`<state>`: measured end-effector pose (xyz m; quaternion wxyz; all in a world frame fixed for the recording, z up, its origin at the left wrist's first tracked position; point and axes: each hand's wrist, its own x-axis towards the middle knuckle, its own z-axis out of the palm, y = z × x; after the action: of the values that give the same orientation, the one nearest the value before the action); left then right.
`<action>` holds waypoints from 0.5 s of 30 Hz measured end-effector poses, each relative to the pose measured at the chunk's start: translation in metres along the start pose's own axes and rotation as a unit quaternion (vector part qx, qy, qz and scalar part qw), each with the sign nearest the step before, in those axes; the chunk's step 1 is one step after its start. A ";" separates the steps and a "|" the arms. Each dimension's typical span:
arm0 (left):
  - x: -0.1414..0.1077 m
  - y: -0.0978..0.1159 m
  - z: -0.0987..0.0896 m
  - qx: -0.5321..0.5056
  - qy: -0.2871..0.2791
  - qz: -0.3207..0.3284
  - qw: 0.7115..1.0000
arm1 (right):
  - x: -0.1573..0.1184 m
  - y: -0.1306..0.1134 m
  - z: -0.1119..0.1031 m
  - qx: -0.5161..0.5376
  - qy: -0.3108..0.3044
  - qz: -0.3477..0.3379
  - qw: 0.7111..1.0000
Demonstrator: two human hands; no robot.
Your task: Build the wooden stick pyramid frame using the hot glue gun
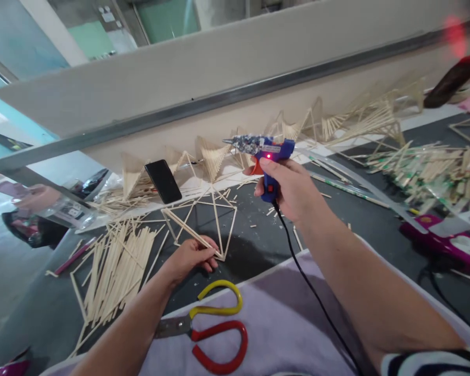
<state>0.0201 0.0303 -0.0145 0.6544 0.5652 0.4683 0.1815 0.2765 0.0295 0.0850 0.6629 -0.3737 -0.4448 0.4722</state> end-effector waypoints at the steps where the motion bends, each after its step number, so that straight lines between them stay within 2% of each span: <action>1: 0.000 -0.002 0.000 -0.012 -0.002 -0.003 1.000 | -0.001 0.002 0.002 0.003 -0.007 0.002 1.000; 7: 0.000 -0.008 0.002 -0.051 -0.019 -0.013 0.998 | -0.006 0.017 0.012 -0.012 -0.035 0.022 0.999; 9: -0.005 -0.002 -0.003 -0.040 0.001 -0.010 0.999 | -0.008 0.019 0.014 -0.023 -0.047 0.036 0.998; 11: -0.015 0.009 -0.016 0.009 0.044 -0.002 0.999 | -0.010 0.021 0.016 -0.027 -0.055 0.047 0.997; 13: -0.028 0.023 -0.033 0.090 0.114 0.021 0.989 | -0.011 0.021 0.017 -0.024 -0.058 0.050 0.997; 15: -0.038 0.036 -0.047 0.128 0.238 0.087 0.959 | -0.011 0.021 0.018 -0.026 -0.056 0.050 0.997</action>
<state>-0.0274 0.0384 0.0374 0.4278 0.6235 0.5788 0.3054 0.2518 0.0261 0.0689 0.6025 -0.3854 -0.4741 0.5135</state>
